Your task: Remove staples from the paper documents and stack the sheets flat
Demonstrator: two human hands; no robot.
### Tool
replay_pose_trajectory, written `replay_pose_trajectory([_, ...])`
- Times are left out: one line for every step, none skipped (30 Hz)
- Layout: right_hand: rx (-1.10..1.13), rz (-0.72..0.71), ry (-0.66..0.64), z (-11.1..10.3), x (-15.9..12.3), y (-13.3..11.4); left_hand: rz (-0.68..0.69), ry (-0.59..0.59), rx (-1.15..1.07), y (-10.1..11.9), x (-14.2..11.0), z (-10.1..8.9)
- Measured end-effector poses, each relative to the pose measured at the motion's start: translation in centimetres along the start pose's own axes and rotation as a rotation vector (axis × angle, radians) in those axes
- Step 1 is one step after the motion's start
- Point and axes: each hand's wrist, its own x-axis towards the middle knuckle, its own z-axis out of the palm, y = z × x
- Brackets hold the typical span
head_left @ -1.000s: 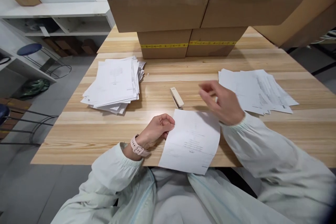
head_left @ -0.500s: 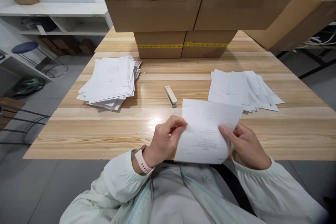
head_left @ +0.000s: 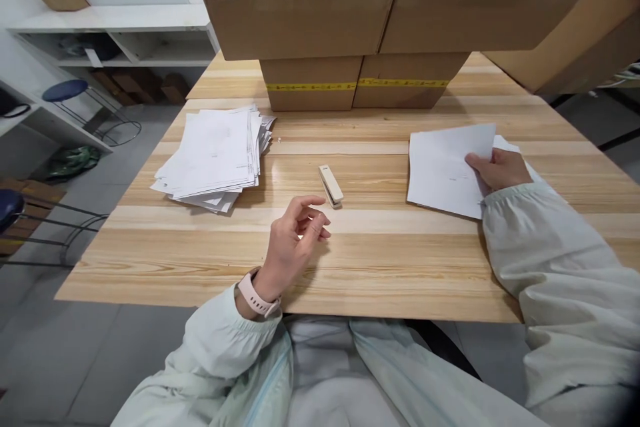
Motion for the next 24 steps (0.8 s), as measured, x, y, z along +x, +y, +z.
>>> replay_pose_trajectory([-0.133,0.073,0.045,-0.5,0.0,0.2,0.028,0.036,0.044,-0.1,0.1,-0.7])
replay_pose_trajectory([-0.264,0.140,0.101,-1.0,-0.3,0.0,0.068,0.092,0.108,-0.1,0.2,-1.7])
replay_pose_trajectory([-0.365,0.168,0.160,-1.5,-0.9,-0.5,0.119,0.165,0.190,-0.1,0.5,-2.9])
replay_pose_trajectory([-0.414,0.132,0.208,-1.8,-1.8,-1.4,0.175,0.249,0.293,-0.1,0.8,-4.3])
replay_pose_trajectory([-0.422,0.061,0.248,-2.0,-2.9,-2.8,0.232,0.333,0.409,-0.2,1.2,-5.9])
replay_pose_trajectory([-0.403,-0.030,0.269,-2.0,-4.3,-4.6,0.280,0.390,0.525,-0.3,1.8,-7.7])
replay_pose_trajectory([-0.357,-0.128,0.264,-1.7,-5.9,-6.8,0.312,0.420,0.631,-0.5,2.5,-9.4])
replay_pose_trajectory([-0.288,-0.214,0.220,-1.1,-7.6,-9.2,0.331,0.423,0.717,-0.7,3.3,-11.2])
replay_pose_trajectory([-0.211,-0.297,0.163,-0.3,-9.4,-11.9,0.343,0.404,0.768,-1.1,4.1,-12.7])
replay_pose_trajectory([-0.118,-0.361,0.098,0.8,-11.2,-14.7,0.344,0.374,0.798,-1.5,5.0,-14.1])
replay_pose_trajectory([-0.010,-0.428,0.003,2.1,-12.8,-17.4,0.329,0.340,0.828,-2.1,5.8,-15.2])
replay_pose_trajectory([0.108,-0.502,-0.120,3.6,-14.3,-19.9,0.307,0.307,0.848,-2.6,6.5,-16.0])
replay_pose_trajectory([0.219,-0.574,-0.254,5.3,-15.6,-22.2,0.287,0.277,0.857,-3.2,7.0,-16.5])
replay_pose_trajectory([0.320,-0.609,-0.369,7.2,-16.6,-24.2,0.274,0.262,0.862,-3.8,7.5,-16.8])
replay_pose_trajectory([0.410,-0.624,-0.447,9.3,-17.2,-26.0,0.268,0.252,0.864,-4.3,7.7,-16.9])
replay_pose_trajectory([0.489,-0.619,-0.485,11.4,-17.6,-27.4,0.267,0.247,0.864,-4.7,7.9,-16.9])
replay_pose_trajectory([0.550,-0.591,-0.481,13.6,-17.6,-28.7,0.270,0.245,0.862,-5.0,7.9,-16.9])
replay_pose_trajectory([0.588,-0.557,-0.458,15.8,-17.4,-29.7,0.272,0.244,0.859,-5.2,7.8,-16.8])
replay_pose_trajectory([0.606,-0.523,-0.416,17.9,-17.0,-30.6,0.272,0.243,0.851,-5.3,7.7,-16.7])
replay_pose_trajectory([0.600,-0.489,-0.382,19.9,-16.5,-31.4,0.268,0.243,0.840,-5.3,7.6,-16.6])
replay_pose_trajectory([0.576,-0.455,-0.348,21.7,-16.0,-31.9,0.263,0.245,0.823,-5.3,7.5,-16.6])
replay_pose_trajectory([0.546,-0.433,-0.320,23.2,-15.4,-32.4,0.258,0.248,0.806,-5.2,7.4,-16.6])
replay_pose_trajectory([0.517,-0.420,-0.299,24.5,-15.0,-32.7,0.251,0.250,0.790,-5.1,7.3,-16.6])
replay_pose_trajectory([0.495,-0.416,-0.284,25.6,-14.6,-32.8,0.243,0.249,0.778,-5.1,7.2,-16.7])
